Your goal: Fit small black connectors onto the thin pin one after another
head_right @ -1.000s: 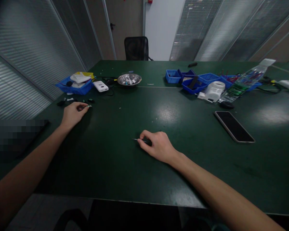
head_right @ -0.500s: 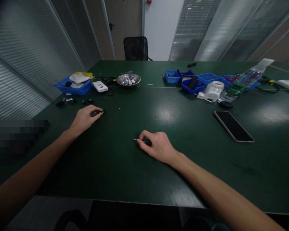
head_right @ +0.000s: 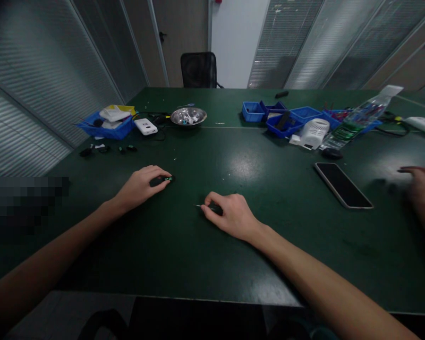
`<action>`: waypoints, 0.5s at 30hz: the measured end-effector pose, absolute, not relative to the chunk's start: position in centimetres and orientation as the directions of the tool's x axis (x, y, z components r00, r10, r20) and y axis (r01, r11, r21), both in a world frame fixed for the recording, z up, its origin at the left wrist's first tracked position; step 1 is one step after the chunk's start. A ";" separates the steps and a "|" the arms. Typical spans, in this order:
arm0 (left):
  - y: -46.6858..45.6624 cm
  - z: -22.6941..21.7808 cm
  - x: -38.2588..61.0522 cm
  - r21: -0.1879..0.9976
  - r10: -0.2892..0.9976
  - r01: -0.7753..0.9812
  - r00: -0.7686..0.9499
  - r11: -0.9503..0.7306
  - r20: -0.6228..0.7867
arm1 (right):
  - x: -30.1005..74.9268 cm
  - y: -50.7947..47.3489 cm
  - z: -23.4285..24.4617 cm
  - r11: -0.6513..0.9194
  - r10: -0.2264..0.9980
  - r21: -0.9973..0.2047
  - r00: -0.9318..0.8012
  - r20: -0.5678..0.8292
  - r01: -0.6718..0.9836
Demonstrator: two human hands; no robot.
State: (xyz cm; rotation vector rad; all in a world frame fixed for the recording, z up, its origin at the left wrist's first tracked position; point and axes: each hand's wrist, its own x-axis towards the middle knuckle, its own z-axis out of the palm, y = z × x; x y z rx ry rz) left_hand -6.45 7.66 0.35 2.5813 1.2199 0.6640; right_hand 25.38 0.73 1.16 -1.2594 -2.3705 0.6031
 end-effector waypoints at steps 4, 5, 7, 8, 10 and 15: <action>6.5 0.7 -5.1 0.438 0.726 0.588 0.625 -0.679 0.287 | 25.4 0.8 1.2 0.503 0.846 -0.532 -0.515 0.141 0.681; 6.2 0.9 -4.7 0.457 0.710 0.561 0.646 -0.690 0.280 | 25.3 0.8 1.1 0.503 0.846 -0.532 -0.515 0.141 0.681; 5.5 1.1 -3.8 0.493 0.677 0.508 0.689 -0.706 0.260 | 25.3 0.8 1.1 0.506 0.844 -0.533 -0.516 0.144 0.678; 5.1 1.3 -3.4 0.510 0.660 0.483 0.708 -0.712 0.251 | 25.3 0.8 1.0 0.507 0.844 -0.535 -0.516 0.146 0.676; 4.5 1.5 -2.6 0.535 0.632 0.443 0.737 -0.719 0.239 | 25.3 0.9 1.0 0.508 0.843 -0.539 -0.517 0.150 0.672; 3.4 1.7 -1.6 0.582 0.595 0.394 0.779 -0.711 0.199 | 25.4 0.9 0.9 0.516 0.838 -0.543 -0.522 0.161 0.662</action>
